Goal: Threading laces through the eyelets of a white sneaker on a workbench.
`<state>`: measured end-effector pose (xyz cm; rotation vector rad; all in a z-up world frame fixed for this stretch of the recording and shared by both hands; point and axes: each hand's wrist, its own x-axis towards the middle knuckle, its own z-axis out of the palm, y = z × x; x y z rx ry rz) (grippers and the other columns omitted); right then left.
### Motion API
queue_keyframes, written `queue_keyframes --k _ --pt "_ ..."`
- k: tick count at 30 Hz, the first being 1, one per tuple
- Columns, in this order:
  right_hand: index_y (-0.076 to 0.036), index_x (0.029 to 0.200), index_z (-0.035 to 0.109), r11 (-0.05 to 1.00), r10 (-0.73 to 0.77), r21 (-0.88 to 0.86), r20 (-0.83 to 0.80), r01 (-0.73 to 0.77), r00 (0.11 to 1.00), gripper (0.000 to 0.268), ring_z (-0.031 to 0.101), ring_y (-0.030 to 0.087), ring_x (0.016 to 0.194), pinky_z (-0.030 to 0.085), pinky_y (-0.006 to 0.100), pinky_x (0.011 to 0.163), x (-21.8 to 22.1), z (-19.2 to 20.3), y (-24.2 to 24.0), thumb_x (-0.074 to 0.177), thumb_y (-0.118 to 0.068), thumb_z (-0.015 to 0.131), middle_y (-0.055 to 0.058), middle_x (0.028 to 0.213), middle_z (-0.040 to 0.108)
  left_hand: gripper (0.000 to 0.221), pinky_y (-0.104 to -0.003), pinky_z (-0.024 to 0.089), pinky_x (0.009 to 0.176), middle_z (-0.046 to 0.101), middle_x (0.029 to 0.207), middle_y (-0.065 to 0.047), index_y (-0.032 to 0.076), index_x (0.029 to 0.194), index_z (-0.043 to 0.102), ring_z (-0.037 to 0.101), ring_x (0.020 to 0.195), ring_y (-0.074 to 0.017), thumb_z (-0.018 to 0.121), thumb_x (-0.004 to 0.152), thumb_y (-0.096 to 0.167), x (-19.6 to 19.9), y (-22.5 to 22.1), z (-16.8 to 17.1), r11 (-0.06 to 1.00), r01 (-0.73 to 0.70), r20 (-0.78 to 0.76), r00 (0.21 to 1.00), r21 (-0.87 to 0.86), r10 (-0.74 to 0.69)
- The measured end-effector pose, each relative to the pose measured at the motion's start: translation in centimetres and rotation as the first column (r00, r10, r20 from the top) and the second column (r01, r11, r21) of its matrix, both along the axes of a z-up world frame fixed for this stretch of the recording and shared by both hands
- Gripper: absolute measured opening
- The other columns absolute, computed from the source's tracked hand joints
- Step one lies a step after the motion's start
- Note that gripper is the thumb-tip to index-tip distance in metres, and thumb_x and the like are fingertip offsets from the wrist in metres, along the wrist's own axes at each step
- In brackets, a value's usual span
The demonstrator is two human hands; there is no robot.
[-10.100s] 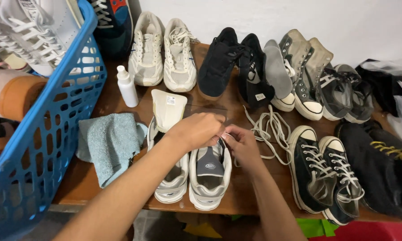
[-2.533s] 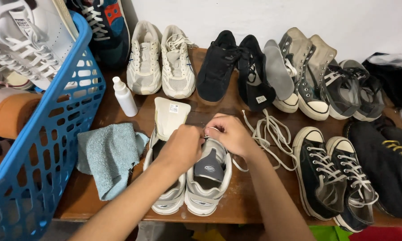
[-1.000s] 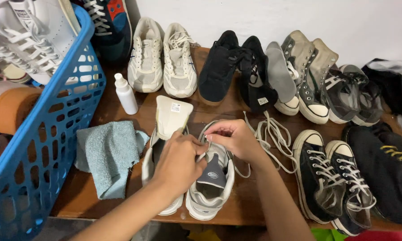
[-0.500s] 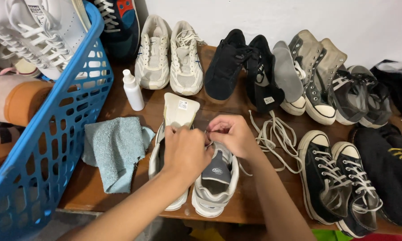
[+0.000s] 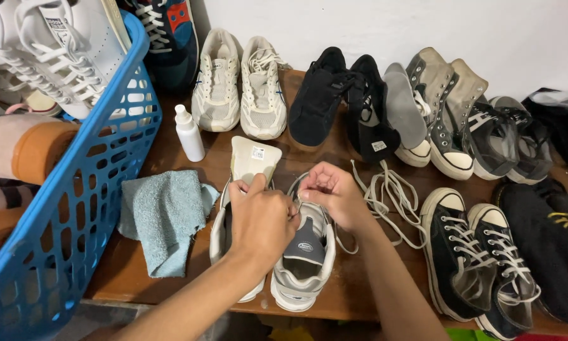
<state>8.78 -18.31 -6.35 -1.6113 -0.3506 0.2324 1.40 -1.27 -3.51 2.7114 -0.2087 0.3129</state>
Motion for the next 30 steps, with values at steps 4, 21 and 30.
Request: queue_keyframes --k 4,21,30 --pt "-0.005 0.094 0.063 1.000 0.003 0.010 0.025 -0.003 1.000 0.023 0.066 0.012 0.075 0.050 0.025 0.073 -0.4 0.4 0.2 0.079 0.004 0.079 0.012 0.085 0.076 0.006 -0.048 0.029 0.095 0.070 0.064 0.003 0.024 0.068 0.076 0.055 0.094 -0.0187 0.080 0.072 0.027 0.0 0.1 0.5 1.000 -0.004 -0.030 1.000 -0.002 0.004" --pt "-0.005 0.095 0.067 0.964 0.076 -0.263 0.167 -0.030 0.983 0.018 0.056 0.010 0.067 0.047 0.024 0.069 -0.3 1.2 0.4 0.082 0.000 0.078 0.003 0.074 0.067 0.010 -0.050 0.030 0.096 0.073 0.067 -0.006 0.016 0.072 0.075 0.066 0.089 -0.0264 0.080 0.073 0.025 1.3 -0.3 1.9 0.997 -0.048 -0.147 0.988 0.052 0.055" --pt "-0.009 0.090 0.078 0.875 0.200 -0.481 0.275 -0.046 0.940 0.011 0.063 0.018 0.077 0.053 0.035 0.073 0.1 2.5 0.3 0.091 -0.006 0.067 0.011 0.087 0.074 0.014 -0.044 0.033 0.094 0.072 0.065 -0.011 0.009 0.070 0.074 0.070 0.079 -0.0303 0.069 0.079 0.020 2.4 -0.7 3.7 0.997 -0.055 -0.242 0.968 0.059 0.068"
